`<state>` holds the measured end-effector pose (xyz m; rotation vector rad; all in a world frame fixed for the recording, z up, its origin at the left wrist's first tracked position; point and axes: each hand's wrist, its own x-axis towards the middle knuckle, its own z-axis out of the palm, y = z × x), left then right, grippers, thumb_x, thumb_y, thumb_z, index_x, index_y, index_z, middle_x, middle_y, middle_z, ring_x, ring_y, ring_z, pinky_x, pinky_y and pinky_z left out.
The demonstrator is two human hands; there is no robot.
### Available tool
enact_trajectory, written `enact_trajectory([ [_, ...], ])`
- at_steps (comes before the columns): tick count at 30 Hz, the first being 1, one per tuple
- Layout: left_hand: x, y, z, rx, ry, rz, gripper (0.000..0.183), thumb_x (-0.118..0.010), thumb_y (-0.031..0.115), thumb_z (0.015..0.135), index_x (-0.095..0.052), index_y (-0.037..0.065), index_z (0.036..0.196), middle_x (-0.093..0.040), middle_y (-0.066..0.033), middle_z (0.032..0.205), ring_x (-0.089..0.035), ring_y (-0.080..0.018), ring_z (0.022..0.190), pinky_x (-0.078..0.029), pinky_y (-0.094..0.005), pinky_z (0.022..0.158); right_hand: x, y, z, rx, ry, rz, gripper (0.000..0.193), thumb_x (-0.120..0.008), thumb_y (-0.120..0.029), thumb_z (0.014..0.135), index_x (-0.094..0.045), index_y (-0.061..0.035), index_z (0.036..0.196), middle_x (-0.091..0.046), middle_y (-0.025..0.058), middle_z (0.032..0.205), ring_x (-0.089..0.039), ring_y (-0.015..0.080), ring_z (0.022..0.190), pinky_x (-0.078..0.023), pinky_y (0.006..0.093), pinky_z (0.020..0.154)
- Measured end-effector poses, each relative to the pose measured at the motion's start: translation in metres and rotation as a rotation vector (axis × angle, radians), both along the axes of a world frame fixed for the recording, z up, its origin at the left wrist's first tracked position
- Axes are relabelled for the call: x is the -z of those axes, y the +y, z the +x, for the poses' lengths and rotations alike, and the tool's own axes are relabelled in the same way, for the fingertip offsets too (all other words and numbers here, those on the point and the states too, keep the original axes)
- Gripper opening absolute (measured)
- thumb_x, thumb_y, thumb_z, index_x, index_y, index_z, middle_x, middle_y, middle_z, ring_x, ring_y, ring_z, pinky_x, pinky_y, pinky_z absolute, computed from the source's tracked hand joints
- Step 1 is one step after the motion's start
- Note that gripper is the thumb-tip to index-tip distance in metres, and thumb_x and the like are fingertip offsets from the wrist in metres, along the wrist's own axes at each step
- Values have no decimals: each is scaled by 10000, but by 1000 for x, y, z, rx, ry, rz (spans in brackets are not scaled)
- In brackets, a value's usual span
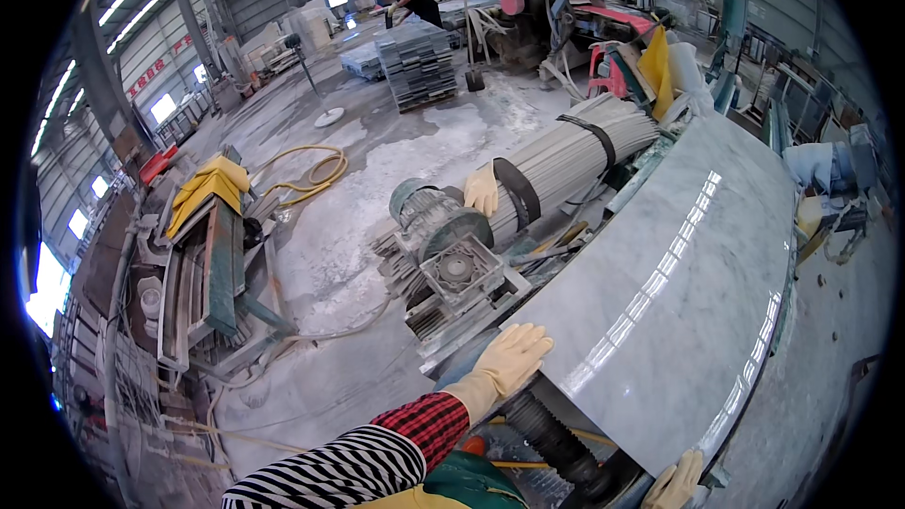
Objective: The person feeds large rectangular tiles onto a conveyor belt and guides them through a processing machine. They repeatedly pick up tiles, align them, and move them along the line while wearing gloves.
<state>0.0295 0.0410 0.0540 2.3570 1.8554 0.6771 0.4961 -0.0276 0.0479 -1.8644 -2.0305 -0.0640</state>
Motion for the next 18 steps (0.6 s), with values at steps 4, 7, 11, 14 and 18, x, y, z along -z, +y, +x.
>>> enact_trajectory([
  [4,-4,-1,0,-1,1,-8,428,-634,196,980,-561,122,1395,-533,-146,1508,-460,-358,1427,-332,-491,1227,2,-2,0,-11,22,39,431,-546,-307,1087,-666,-8,1374,-578,279,1481,-519,440,1399,-412,498,1190],
  [7,-9,-2,0,16,-10,-45,425,-634,192,979,-568,116,1391,-527,-146,1514,-458,-358,1428,-336,-489,1224,-2,-3,-3,-5,12,44,421,-550,-294,1087,-667,-10,1375,-584,281,1472,-531,448,1382,-420,499,1181],
  [11,0,-3,-1,8,6,50,428,-655,175,943,-578,108,1358,-547,-135,1465,-465,-339,1401,-351,-454,1204,-7,-4,-10,-10,45,64,402,-562,-261,1084,-672,8,1362,-592,292,1455,-540,460,1362,-426,502,1174],
  [14,3,-4,-1,0,19,63,436,-653,185,945,-583,108,1369,-550,-139,1481,-467,-337,1408,-348,-453,1210,-12,-6,-13,-5,48,66,386,-572,-237,1080,-678,22,1346,-601,300,1438,-542,467,1355,-424,505,1174],
  [18,4,-5,-1,4,15,83,435,-656,192,946,-590,108,1367,-559,-140,1478,-472,-336,1407,-347,-453,1213,4,-6,-2,-22,59,104,374,-579,-223,1076,-685,26,1334,-611,305,1422,-544,473,1350,-423,514,1173],
])
